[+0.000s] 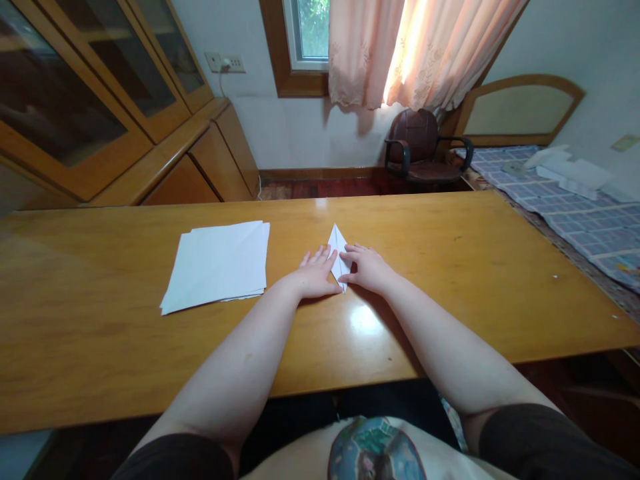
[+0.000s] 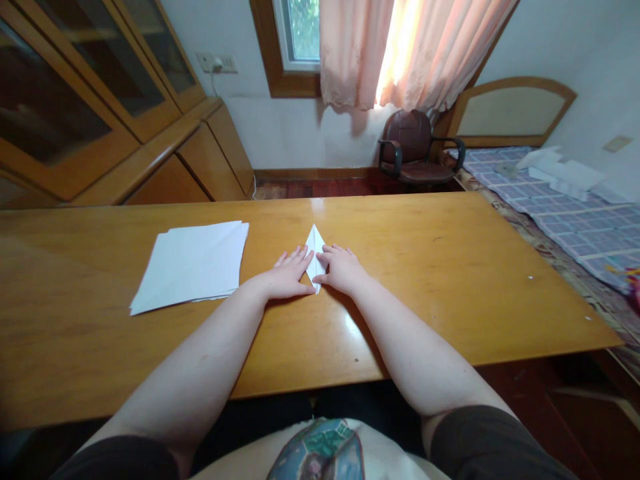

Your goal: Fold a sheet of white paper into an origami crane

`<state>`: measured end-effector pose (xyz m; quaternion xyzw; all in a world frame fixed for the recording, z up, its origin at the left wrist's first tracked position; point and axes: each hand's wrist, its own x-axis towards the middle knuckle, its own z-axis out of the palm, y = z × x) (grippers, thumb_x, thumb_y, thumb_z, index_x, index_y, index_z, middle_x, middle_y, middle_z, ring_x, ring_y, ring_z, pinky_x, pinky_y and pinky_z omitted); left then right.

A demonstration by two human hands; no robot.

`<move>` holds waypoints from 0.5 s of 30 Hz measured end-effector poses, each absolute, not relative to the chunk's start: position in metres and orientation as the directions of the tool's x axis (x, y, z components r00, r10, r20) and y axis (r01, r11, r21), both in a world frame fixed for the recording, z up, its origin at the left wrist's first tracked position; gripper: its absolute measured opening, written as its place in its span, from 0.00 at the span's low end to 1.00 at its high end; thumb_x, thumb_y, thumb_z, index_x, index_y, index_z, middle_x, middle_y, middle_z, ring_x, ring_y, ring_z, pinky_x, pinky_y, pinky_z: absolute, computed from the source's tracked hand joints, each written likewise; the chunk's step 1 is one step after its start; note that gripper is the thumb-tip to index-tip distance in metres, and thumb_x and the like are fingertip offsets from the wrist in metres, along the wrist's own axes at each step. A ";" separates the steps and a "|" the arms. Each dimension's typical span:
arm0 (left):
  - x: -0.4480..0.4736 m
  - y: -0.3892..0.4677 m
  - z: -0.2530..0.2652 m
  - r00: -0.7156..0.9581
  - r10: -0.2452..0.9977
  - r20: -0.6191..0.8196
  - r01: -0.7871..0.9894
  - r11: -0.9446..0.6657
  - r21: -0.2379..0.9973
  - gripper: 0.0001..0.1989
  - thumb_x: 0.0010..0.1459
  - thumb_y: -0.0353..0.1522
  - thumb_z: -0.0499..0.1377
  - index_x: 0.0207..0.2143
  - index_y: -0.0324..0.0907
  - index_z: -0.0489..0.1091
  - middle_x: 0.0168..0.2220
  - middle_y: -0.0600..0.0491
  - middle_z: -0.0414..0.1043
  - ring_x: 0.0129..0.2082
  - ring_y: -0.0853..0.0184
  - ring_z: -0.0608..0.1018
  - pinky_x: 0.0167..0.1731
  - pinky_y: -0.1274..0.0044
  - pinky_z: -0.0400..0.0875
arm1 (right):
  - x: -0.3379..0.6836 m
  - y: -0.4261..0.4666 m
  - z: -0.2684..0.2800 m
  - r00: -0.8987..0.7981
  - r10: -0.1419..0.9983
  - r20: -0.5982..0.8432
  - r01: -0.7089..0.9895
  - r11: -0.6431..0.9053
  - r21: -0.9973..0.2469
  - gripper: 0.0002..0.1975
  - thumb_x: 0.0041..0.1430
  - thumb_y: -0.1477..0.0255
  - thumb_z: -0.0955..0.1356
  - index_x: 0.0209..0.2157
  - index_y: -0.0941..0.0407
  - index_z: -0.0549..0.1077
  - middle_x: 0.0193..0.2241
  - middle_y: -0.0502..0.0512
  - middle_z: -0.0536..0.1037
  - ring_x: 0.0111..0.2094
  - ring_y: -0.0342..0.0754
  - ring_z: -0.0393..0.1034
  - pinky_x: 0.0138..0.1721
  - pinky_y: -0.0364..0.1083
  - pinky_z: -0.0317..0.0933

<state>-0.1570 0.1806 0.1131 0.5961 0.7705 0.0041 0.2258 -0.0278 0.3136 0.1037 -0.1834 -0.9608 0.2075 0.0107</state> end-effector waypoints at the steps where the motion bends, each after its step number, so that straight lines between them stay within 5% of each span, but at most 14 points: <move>1: -0.157 0.181 0.113 -0.189 0.920 -0.343 0.917 0.291 0.274 0.52 0.49 0.55 0.51 0.66 0.37 0.32 0.67 0.42 0.23 0.66 0.55 0.34 0.61 0.59 0.33 | -0.028 0.314 0.103 -0.932 0.358 -0.055 0.349 0.846 -0.404 0.35 0.45 0.57 0.73 0.55 0.49 0.66 0.61 0.57 0.60 0.62 0.60 0.49 0.59 0.64 0.43; 15: -0.155 0.182 0.112 -0.198 0.921 -0.337 0.922 0.292 0.256 0.53 0.47 0.55 0.53 0.66 0.37 0.33 0.67 0.41 0.24 0.66 0.54 0.34 0.61 0.58 0.33 | -0.028 0.314 0.103 -0.934 0.355 -0.046 0.342 0.850 -0.401 0.35 0.45 0.57 0.73 0.56 0.49 0.66 0.61 0.57 0.60 0.62 0.61 0.50 0.59 0.64 0.44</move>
